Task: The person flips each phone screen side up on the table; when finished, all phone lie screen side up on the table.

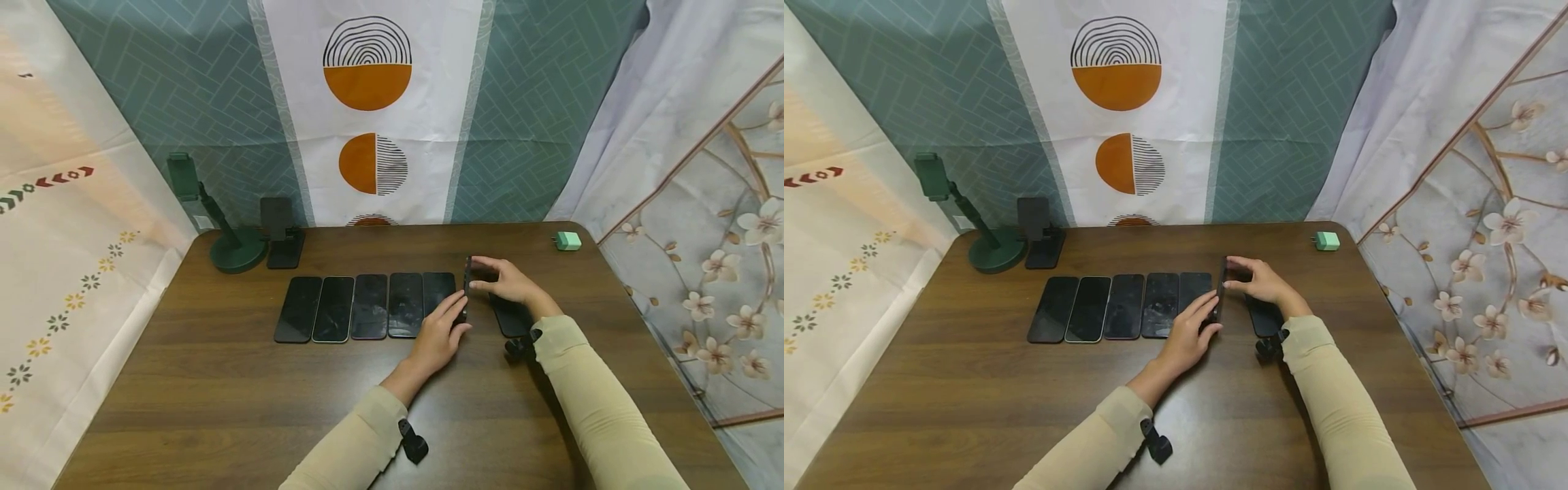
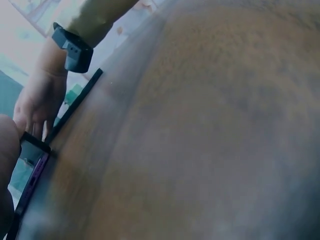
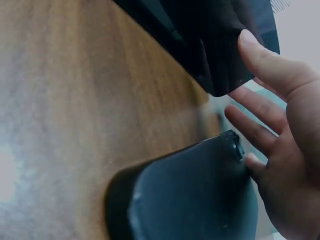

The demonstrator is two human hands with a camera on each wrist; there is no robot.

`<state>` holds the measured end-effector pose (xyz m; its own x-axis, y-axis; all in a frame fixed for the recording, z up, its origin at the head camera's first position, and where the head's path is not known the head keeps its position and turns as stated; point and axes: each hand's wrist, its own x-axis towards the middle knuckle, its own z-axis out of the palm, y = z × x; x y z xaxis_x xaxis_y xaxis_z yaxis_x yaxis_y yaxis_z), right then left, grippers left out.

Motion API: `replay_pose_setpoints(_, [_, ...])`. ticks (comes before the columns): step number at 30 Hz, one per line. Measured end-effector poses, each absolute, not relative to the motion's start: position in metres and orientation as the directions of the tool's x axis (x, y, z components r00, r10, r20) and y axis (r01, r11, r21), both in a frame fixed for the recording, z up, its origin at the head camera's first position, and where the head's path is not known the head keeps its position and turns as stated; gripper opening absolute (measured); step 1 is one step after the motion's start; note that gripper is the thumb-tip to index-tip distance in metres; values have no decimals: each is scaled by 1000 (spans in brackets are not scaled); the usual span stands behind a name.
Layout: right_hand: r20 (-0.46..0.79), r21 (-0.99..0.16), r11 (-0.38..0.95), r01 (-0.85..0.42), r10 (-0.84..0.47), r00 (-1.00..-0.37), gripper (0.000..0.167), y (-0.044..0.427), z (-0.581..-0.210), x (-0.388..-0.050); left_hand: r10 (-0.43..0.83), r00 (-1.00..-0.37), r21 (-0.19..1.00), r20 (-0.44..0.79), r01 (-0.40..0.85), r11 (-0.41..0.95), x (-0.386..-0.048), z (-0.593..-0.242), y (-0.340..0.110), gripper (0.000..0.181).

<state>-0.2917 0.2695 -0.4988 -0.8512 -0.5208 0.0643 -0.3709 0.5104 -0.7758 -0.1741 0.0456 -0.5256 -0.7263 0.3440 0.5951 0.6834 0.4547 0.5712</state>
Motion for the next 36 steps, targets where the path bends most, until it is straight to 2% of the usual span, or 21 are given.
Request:
replay_pose_setpoints(8, [44, -730, 570, -378, -512, -858, 62, 268, -499, -290, 305, -746, 617, 592, 663, 424, -177, -529, 41, 52])
replay_pose_setpoints(18, [60, -688, 613, -388, -485, -872, 60, 268, -501, -291, 245, -769, 623, 590, 627, 469, -176, -530, 42, 53])
replay_pose_setpoints(25, [45, -674, 637, -374, -470, -882, 60, 270, -502, -288, 230, -820, 594, 524, 546, 590, -173, -529, 44, 46])
replay_pose_setpoints(36, [65, -669, 633, -388, -471, -880, 56, 276, -504, -287, 254, -858, 513, 446, 478, 713, -169, -527, 50, 50])
